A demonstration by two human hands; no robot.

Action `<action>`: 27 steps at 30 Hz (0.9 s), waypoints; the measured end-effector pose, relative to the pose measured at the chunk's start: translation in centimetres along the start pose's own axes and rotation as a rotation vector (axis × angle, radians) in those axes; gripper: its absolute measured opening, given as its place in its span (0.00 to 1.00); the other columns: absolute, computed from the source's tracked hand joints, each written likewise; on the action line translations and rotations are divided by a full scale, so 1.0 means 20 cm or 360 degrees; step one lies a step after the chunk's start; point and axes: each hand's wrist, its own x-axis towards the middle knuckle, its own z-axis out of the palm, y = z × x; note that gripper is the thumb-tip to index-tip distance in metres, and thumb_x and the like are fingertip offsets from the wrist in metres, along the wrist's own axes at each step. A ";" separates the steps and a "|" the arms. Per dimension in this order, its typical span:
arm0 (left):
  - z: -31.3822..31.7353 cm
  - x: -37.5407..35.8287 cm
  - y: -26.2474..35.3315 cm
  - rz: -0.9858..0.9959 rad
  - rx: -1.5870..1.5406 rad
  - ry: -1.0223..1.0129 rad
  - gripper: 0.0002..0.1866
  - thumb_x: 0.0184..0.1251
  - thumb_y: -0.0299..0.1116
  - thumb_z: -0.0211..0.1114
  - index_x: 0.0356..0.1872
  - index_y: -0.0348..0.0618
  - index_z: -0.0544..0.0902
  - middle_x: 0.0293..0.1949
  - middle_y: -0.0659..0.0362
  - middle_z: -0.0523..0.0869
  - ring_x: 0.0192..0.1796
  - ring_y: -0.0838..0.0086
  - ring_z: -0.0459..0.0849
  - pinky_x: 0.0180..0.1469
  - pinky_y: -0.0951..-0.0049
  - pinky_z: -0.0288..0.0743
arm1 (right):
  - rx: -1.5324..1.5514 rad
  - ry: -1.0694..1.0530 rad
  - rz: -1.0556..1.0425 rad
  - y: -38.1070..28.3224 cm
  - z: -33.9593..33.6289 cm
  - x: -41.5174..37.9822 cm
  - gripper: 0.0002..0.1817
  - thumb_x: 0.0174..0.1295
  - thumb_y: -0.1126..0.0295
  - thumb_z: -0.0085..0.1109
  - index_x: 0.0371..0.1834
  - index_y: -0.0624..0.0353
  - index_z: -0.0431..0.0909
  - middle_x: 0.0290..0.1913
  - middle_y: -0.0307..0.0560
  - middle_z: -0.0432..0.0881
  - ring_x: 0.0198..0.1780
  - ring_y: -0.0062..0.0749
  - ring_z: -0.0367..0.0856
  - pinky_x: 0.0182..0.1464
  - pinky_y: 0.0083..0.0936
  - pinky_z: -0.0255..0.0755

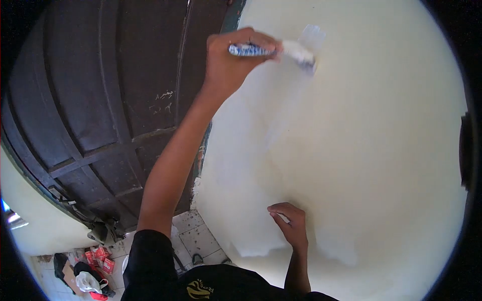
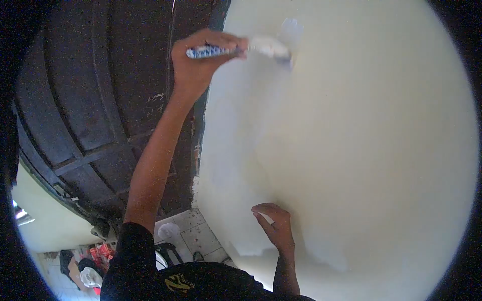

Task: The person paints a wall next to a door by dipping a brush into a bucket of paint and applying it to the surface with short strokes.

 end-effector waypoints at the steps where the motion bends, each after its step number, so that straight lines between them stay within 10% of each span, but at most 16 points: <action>1: 0.03 0.05 -0.01 0.0009 -0.0005 -0.0001 0.08 0.51 0.12 0.71 0.31 0.34 0.84 0.36 0.51 0.90 0.42 0.69 0.90 0.47 0.73 0.84 | -0.0004 0.0008 -0.0005 0.00 0.00 0.00 0.07 0.58 0.77 0.66 0.39 0.59 0.86 0.41 0.48 0.88 0.45 0.38 0.87 0.49 0.31 0.79; 7: 0.15 0.12 -0.04 0.0505 -0.0124 0.0379 0.10 0.52 0.10 0.69 0.31 0.33 0.82 0.40 0.48 0.89 0.47 0.64 0.89 0.48 0.69 0.86 | -0.0001 -0.0014 0.0015 -0.01 0.01 0.02 0.07 0.58 0.77 0.66 0.39 0.59 0.86 0.41 0.47 0.88 0.45 0.37 0.87 0.50 0.32 0.79; 17: -0.14 -0.73 -0.01 -0.0572 -0.0199 -0.0011 0.11 0.51 0.09 0.70 0.34 0.32 0.83 0.42 0.47 0.89 0.48 0.62 0.89 0.48 0.65 0.86 | 0.0066 -0.0040 0.0033 0.05 0.00 -0.02 0.07 0.59 0.78 0.65 0.40 0.59 0.85 0.41 0.47 0.88 0.44 0.37 0.87 0.49 0.32 0.78; 27: -0.17 -0.03 0.00 -0.0607 0.0553 -0.0503 0.08 0.48 0.23 0.77 0.28 0.38 0.86 0.31 0.60 0.90 0.34 0.83 0.86 0.39 0.77 0.77 | 0.0177 -0.0129 0.0122 0.02 0.02 -0.01 0.06 0.60 0.78 0.64 0.39 0.59 0.85 0.41 0.47 0.88 0.45 0.36 0.87 0.49 0.30 0.79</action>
